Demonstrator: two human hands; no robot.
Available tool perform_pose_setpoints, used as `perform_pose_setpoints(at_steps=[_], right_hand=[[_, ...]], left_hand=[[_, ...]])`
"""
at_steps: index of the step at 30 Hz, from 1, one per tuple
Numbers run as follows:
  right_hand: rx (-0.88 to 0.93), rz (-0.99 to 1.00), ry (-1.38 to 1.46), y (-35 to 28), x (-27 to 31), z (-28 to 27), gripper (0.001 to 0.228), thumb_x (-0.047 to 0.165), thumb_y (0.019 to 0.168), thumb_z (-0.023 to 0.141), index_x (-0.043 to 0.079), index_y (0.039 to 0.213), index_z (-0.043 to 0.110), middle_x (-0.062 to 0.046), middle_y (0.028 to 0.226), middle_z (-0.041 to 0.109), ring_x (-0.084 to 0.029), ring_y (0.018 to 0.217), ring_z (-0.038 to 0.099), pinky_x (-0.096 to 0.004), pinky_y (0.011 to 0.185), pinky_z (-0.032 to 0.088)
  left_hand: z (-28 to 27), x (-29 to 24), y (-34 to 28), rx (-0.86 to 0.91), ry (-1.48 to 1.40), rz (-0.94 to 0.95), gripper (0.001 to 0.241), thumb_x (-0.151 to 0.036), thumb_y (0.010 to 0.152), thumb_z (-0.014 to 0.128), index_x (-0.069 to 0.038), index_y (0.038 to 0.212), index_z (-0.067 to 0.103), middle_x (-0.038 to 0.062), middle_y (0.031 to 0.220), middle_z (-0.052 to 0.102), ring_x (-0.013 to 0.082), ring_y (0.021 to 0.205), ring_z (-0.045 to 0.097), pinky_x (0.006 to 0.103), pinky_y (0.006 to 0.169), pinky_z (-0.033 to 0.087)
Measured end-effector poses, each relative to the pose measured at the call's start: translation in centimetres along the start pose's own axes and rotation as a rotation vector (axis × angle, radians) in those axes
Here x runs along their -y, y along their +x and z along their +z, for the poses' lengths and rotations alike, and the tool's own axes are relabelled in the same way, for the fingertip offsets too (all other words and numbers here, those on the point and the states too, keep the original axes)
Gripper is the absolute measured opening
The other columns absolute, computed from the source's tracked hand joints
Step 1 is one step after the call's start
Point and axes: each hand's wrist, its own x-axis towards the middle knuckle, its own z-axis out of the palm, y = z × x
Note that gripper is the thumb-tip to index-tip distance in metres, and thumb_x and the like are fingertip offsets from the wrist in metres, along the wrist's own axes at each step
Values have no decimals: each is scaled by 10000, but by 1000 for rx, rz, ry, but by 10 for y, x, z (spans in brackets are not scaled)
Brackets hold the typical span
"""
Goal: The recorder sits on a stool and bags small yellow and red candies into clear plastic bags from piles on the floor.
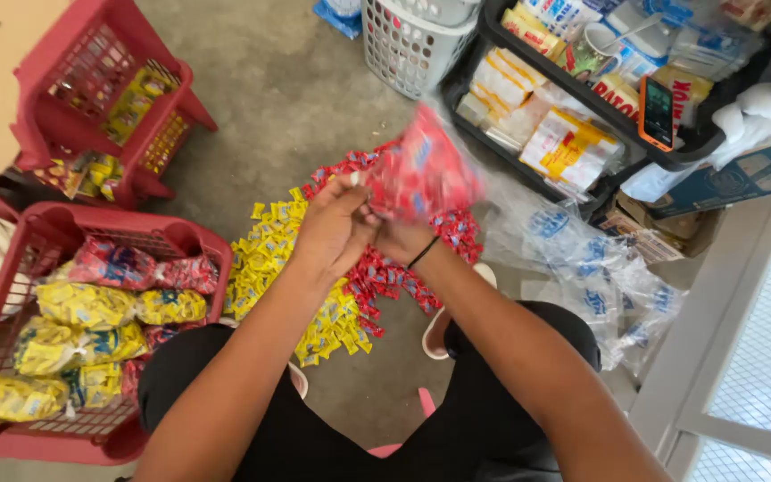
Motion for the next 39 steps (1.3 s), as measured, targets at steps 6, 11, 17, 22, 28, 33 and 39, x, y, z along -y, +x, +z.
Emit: perform_pose_setpoints(at_steps=[6,11,17,22,28,33,39], right_hand=[[16,-73,-201,31,-20,-39,171,266,1065,643,96,1049,640,-2,774,625,-134,633,582,-291,549,487],[-156,-594,-778,26,-15,-28,193,222,1032,646,57,1130,671,-42,975,703,-174,891,659,-328,722,543],[-215,-883,-1266,17,-23,-30,325,244,1029,649,56,1294,625,-91,1265,666,-187,1207,600,-380,1024,506],[29,-378,-370,3,-28,25,386,358,1065,565,54,1297,619,-108,1300,642,-217,1239,590,-380,1082,492],[-87,-44,-62,17,-35,-2,184,277,1082,553,105,1081,619,1,939,623,-139,816,613,-353,690,517],[-122,-512,-457,22,-16,41,234,282,1112,499,91,1012,591,16,795,580,-98,677,540,-301,591,450],[-262,-668,-1399,-9,14,73,166,214,1044,537,64,1066,604,-166,852,679,-350,792,684,-458,665,520]], left_hand=[[17,6,-6,-164,437,221,155,-65,939,675,-99,1090,682,-4,962,711,56,851,653,227,763,528],[18,2,-11,-120,235,139,87,-75,1016,677,-85,1102,671,-22,960,667,62,802,582,254,686,463],[62,-10,-29,-178,803,660,121,-33,1027,633,-23,1133,689,-13,984,697,45,845,616,234,743,523],[55,-17,-30,-104,1069,749,102,-14,1024,660,-4,1115,705,26,976,665,66,817,605,224,728,511],[16,-16,-2,-185,517,180,79,-70,997,679,-52,1073,687,23,782,627,100,614,559,265,539,451],[18,-26,5,-21,391,367,123,-45,999,654,-12,1116,678,18,951,711,74,779,623,240,709,522],[12,-46,1,-42,773,488,136,-58,1009,673,8,1121,713,17,1013,727,57,890,653,217,813,541]])
